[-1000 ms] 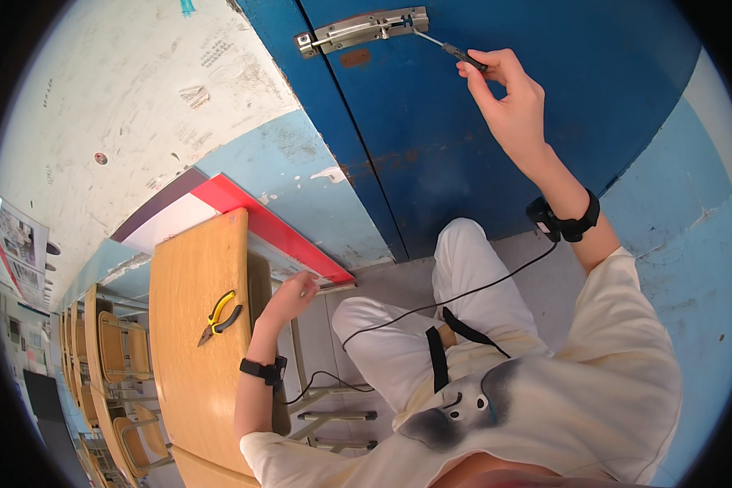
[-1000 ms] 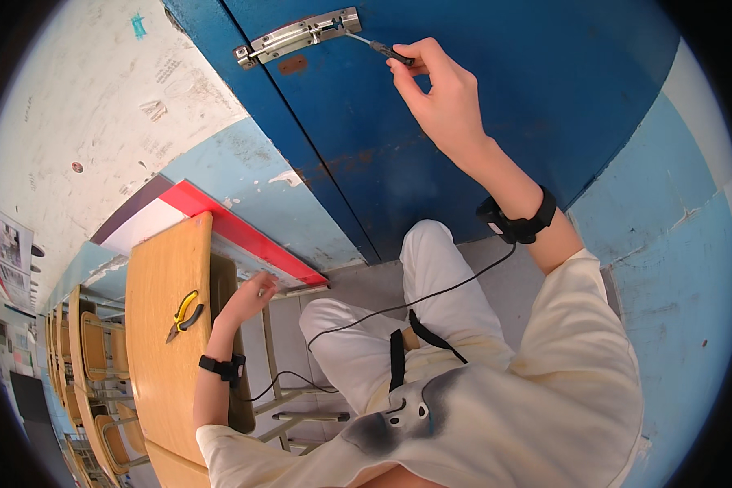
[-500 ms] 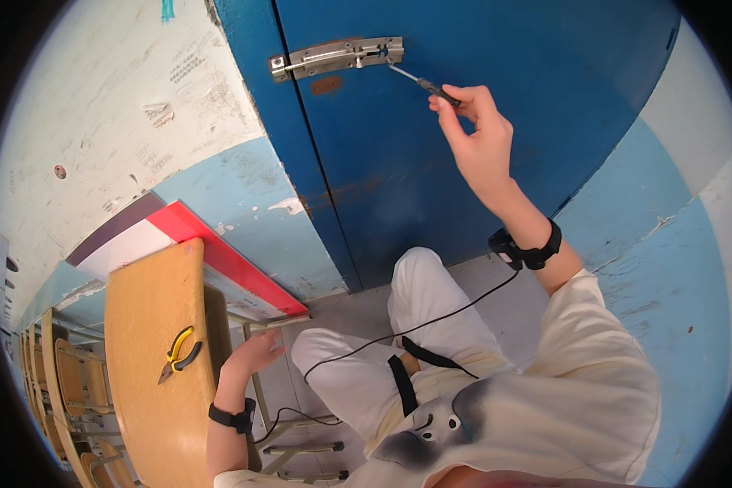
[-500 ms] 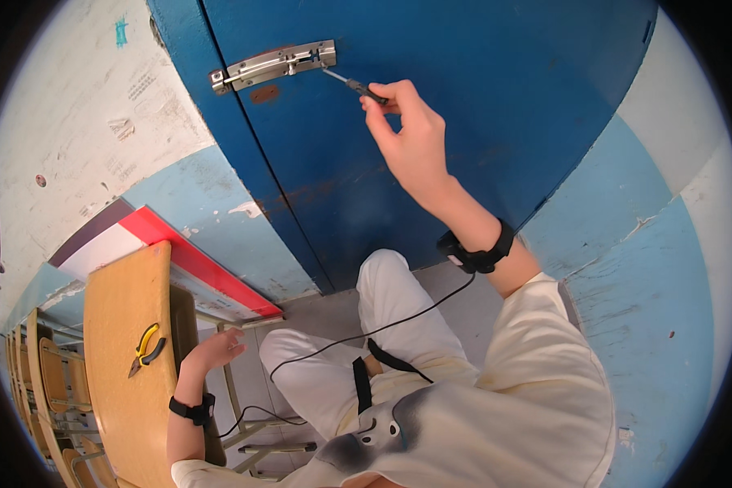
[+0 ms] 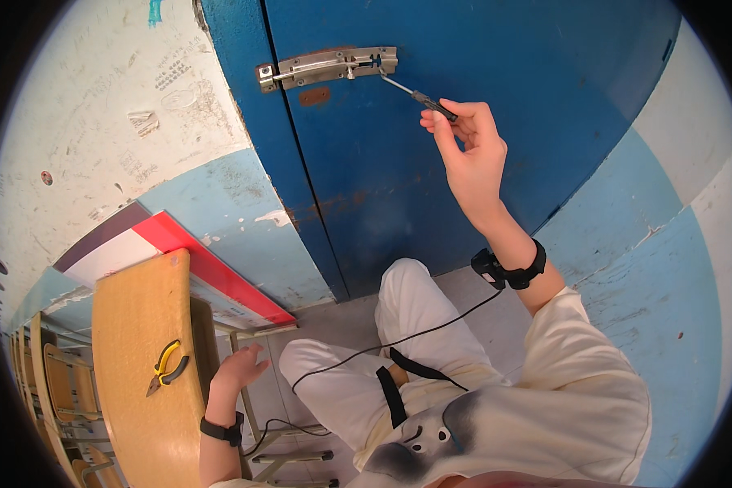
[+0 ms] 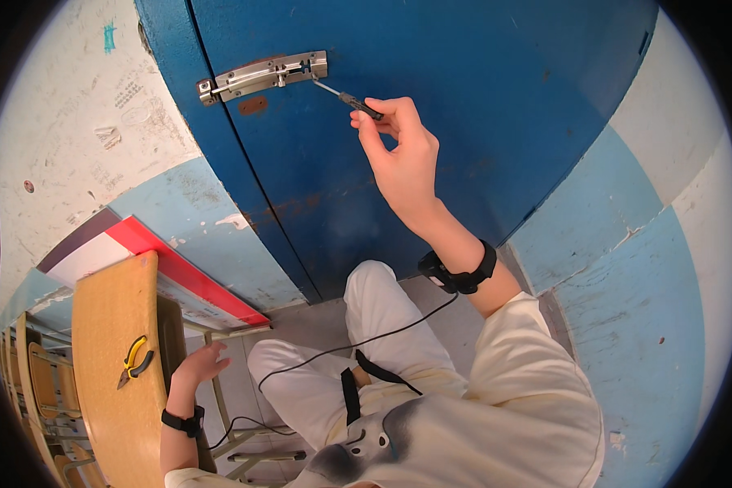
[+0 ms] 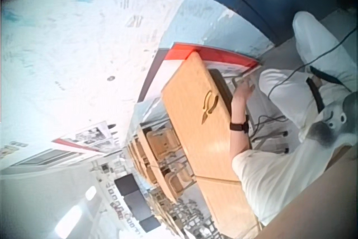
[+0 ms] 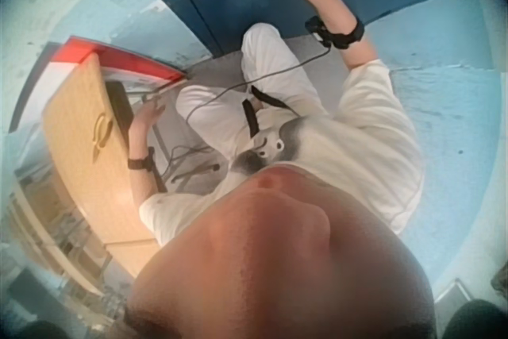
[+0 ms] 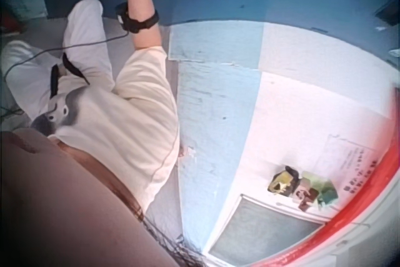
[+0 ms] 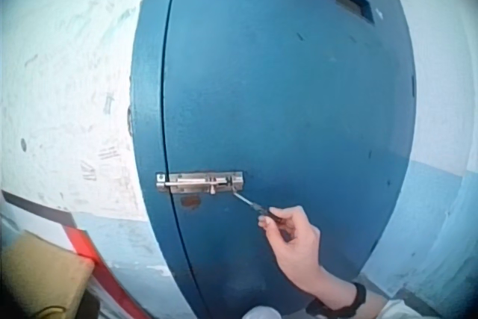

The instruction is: The recorder uses a screwdriver to tighten screws on a metal slide bolt door latch.

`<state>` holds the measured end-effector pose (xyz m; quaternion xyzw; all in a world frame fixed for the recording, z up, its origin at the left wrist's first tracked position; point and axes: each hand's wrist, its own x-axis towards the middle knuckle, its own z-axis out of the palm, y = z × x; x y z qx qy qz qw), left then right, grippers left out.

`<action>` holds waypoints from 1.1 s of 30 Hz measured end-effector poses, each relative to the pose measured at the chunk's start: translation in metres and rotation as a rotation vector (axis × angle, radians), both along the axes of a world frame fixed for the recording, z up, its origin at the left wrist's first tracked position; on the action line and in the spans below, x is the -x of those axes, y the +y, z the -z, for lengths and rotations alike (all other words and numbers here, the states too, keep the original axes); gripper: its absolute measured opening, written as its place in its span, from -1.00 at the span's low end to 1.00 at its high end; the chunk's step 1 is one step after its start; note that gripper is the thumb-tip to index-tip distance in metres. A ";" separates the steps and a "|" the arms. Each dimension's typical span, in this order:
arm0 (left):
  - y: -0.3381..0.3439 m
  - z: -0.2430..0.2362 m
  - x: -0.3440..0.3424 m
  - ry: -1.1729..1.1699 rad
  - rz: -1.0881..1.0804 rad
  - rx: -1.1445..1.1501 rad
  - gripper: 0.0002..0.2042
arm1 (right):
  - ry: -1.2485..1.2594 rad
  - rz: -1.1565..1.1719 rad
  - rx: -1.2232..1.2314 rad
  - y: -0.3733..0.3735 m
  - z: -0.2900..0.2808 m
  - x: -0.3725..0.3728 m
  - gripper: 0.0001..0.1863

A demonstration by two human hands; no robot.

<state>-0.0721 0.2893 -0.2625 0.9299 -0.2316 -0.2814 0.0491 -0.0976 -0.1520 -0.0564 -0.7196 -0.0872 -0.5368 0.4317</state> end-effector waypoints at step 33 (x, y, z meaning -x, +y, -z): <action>0.002 -0.003 0.002 -0.031 0.000 -0.048 -0.56 | -0.190 0.333 0.405 0.007 0.004 -0.008 -0.81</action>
